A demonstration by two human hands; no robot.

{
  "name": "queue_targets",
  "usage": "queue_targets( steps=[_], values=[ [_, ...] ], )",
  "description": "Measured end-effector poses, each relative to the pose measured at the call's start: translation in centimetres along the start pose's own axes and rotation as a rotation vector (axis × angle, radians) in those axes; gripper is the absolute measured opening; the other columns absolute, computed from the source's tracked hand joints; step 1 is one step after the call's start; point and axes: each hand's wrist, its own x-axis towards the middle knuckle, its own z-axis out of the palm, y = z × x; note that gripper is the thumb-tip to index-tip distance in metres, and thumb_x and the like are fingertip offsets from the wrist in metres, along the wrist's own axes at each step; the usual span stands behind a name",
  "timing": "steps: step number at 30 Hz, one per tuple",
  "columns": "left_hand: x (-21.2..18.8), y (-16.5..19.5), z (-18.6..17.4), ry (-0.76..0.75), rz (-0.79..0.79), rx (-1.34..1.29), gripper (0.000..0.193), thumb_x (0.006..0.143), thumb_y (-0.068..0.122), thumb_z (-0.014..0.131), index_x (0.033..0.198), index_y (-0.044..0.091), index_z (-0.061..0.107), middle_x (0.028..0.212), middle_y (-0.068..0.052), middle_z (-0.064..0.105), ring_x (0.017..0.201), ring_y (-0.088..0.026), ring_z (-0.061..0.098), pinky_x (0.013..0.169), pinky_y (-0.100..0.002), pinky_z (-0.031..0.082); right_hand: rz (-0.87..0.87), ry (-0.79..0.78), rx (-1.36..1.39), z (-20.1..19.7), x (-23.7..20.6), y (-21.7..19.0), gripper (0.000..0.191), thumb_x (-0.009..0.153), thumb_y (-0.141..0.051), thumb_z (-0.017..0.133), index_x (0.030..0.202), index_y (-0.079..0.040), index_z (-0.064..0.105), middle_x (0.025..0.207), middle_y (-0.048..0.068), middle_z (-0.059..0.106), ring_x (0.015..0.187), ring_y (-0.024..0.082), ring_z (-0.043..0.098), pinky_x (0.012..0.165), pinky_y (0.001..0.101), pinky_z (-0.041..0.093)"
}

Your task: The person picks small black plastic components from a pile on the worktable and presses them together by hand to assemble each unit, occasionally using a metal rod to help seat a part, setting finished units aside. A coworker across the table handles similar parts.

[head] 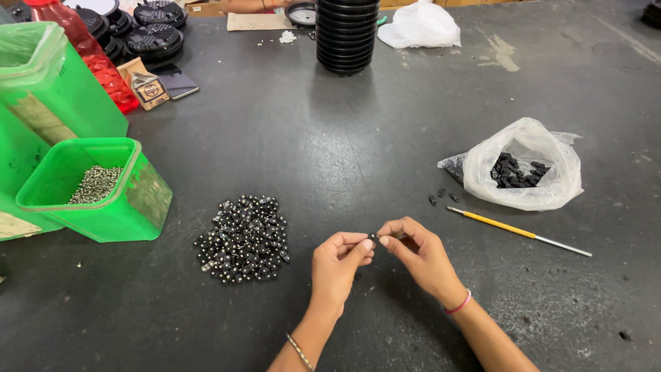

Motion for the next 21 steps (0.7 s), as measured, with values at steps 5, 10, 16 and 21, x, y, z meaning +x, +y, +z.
queue_targets(
  steps=[5,10,16,21],
  values=[
    [0.7,-0.5,-0.9,-0.015,-0.187,-0.249,0.014,0.090,0.008,0.069,0.101,-0.001,0.069,0.095,-0.011,0.078,0.085,-0.017,0.075,0.081,-0.031,0.063,-0.005,-0.023,-0.038,0.3,-0.1,0.0,0.013,0.093,-0.010,0.069,0.105,-0.005,0.073,0.097,-0.001,0.072,0.091,0.007,0.066,0.081,0.0252,0.054],
    [1.1,0.6,-1.1,0.021,-0.027,-0.068,0.013,0.091,0.009,0.070,0.098,-0.001,0.070,0.092,-0.011,0.077,0.082,-0.017,0.074,0.076,-0.031,0.061,0.004,0.011,-0.096,0.0,-0.1,0.1,0.013,0.091,-0.011,0.072,0.102,-0.005,0.073,0.094,-0.001,0.071,0.087,0.007,0.064,0.078,0.0252,0.053],
    [1.2,6.5,-7.4,0.486,0.370,0.983,0.013,0.089,0.017,0.073,0.096,0.007,0.071,0.084,-0.008,0.076,0.077,-0.026,0.073,0.072,-0.039,0.056,-0.005,0.076,-0.038,-1.3,0.3,0.8,0.013,0.091,-0.010,0.073,0.102,-0.004,0.073,0.092,-0.003,0.070,0.084,0.006,0.063,0.077,0.0237,0.053],
    [0.9,8.5,-9.9,0.617,0.597,1.357,0.019,0.074,0.006,0.077,0.092,0.009,0.073,0.107,-0.017,0.069,0.101,-0.038,0.060,0.088,-0.046,0.048,0.024,0.181,-0.014,-3.4,1.1,1.2,0.014,0.093,-0.011,0.071,0.105,-0.004,0.072,0.091,-0.003,0.068,0.082,0.006,0.062,0.075,0.0230,0.052]
  ],
)
